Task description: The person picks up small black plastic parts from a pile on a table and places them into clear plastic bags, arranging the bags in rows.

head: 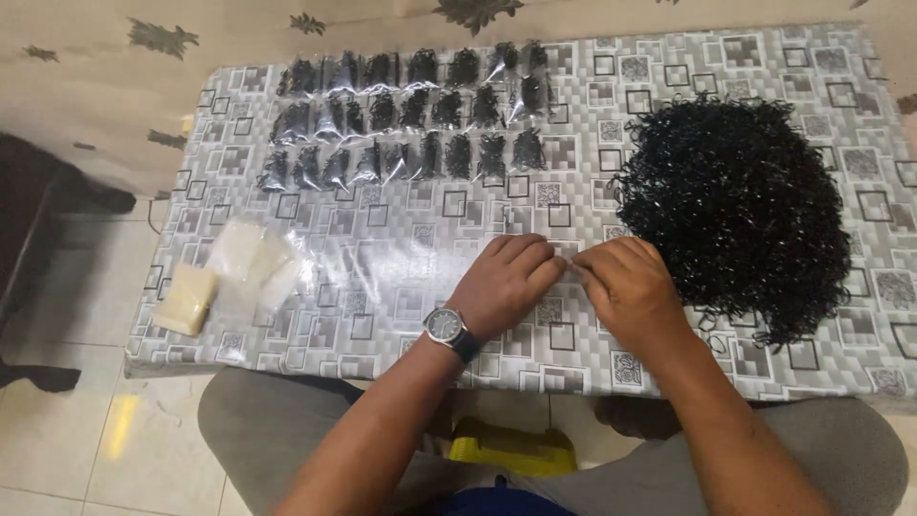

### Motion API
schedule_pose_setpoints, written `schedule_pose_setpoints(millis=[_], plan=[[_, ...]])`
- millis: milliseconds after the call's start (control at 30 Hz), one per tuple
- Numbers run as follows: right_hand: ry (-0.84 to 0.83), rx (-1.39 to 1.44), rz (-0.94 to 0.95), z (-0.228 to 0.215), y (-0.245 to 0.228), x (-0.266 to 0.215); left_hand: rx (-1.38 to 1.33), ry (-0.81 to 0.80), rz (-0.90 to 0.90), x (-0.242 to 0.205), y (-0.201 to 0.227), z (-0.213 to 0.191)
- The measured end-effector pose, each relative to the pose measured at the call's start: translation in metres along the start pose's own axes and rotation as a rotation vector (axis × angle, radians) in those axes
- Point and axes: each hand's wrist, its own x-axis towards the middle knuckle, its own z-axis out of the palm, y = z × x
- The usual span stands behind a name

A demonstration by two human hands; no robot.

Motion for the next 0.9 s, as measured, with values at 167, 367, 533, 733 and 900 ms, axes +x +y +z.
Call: schedule_pose_setpoints(millis=[167, 367, 533, 733, 900], plan=[[-0.026, 0.213, 0.036, -0.016, -0.024, 0.02, -0.018, 0.052, -0.082, 0.002, 0.0, -0.003], [-0.042, 0.198, 0.068, -0.01, -0.016, 0.016, -0.091, 0.058, -0.124, -0.002, -0.002, 0.004], [-0.001, 0.173, 0.104, -0.012, -0.02, 0.018, -0.122, 0.089, -0.129, 0.004, -0.003, -0.005], [0.082, 0.209, 0.152, -0.009, -0.021, 0.016, -0.121, 0.128, -0.16, 0.004, -0.004, -0.008], [0.106, 0.258, 0.14, -0.011, -0.028, 0.018, -0.151, 0.087, -0.177, 0.007, -0.003, -0.014]])
